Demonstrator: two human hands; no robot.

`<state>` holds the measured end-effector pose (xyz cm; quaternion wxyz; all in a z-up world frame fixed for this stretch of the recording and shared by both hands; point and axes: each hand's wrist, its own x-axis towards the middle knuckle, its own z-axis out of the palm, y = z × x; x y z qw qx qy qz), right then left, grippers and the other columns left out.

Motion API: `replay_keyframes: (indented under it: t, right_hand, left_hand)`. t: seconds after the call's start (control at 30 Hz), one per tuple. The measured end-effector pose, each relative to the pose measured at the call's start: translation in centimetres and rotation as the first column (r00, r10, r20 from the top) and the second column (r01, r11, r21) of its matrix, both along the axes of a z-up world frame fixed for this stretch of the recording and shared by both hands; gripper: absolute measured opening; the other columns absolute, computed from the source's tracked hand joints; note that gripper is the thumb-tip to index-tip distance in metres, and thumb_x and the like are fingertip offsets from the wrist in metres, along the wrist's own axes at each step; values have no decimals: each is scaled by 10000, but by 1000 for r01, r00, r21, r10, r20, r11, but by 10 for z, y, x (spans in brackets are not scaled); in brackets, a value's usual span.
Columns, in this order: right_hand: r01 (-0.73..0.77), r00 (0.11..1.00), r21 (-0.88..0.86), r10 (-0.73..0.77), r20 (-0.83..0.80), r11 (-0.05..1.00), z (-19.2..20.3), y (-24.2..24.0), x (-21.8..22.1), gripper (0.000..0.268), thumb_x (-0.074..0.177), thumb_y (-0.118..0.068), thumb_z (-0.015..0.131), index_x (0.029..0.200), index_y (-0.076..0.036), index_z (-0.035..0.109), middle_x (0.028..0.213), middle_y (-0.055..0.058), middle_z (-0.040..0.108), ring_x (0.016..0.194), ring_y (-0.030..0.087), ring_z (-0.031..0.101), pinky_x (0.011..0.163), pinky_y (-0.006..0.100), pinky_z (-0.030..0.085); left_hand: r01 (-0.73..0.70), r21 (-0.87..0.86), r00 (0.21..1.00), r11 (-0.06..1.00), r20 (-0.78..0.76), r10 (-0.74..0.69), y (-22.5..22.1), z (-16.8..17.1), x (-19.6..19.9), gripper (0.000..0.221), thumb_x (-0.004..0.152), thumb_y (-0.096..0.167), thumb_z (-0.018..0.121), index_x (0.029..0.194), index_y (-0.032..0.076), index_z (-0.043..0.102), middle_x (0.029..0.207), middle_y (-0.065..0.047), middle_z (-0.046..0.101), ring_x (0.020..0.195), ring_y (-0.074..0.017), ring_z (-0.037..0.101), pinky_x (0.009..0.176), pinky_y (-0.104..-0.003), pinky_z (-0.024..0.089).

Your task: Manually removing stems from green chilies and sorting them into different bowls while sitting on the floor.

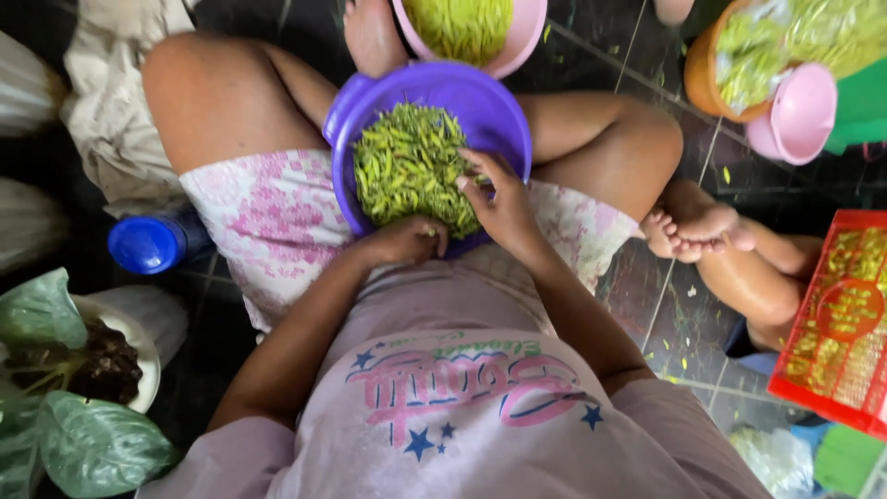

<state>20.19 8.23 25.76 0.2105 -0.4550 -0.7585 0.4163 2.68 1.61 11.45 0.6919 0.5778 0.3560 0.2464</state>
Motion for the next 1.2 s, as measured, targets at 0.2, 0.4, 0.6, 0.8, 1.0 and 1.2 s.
replay_keyframes:
  t: [0.2,0.4,0.6,0.8,1.0,1.2]
  right_hand:
    - [-204,954,-59,212,211,977,-28,7,-12,399,1019,-138,687,1374,14,586,1163,271,704,1084,420,707,854,558,621]
    - [-112,984,167,86,153,980,-75,9,-3,215,938,-76,755,1148,-83,708,1009,142,749,959,332,738,713,447,651]
    - [-88,988,89,75,137,992,-40,19,5,185,1000,-45,686,1168,-87,750,1021,140,760,971,307,732,727,391,636]
    - [-134,954,75,108,279,988,-68,11,27,169,1038,-91,649,1167,-91,758,970,125,719,923,307,713,725,433,604]
    - [-37,997,108,30,66,993,-48,-20,36,124,1034,-150,702,1083,-47,750,920,153,729,915,367,725,781,451,582]
    - [-256,959,246,212,191,935,-55,-37,44,113,1007,-233,671,1019,-154,752,876,94,690,880,348,695,809,475,551]
  left_hand:
    - [12,-50,995,999,-98,-17,-8,-5,4,265,996,148,479,873,124,712,539,0,638,488,-163,607,573,-313,492]
    - [-12,-6,997,1000,-70,12,-10,9,2,314,1011,119,434,888,108,723,531,-46,617,473,-209,571,597,-367,507]
    - [-12,22,994,1000,-107,14,-2,6,0,293,1008,125,449,906,136,724,538,-47,631,506,-231,605,633,-381,526]
    - [-10,11,993,1000,-121,12,-7,21,-4,288,989,112,456,890,139,725,536,-26,630,506,-212,602,644,-370,525]
    - [13,21,988,1000,-154,-10,-8,18,-5,270,982,120,462,934,140,727,600,-81,670,593,-258,651,729,-395,541]
    - [58,41,956,997,-291,-44,-4,24,-4,228,948,181,524,1074,112,701,839,-208,740,858,-426,712,839,-518,537]
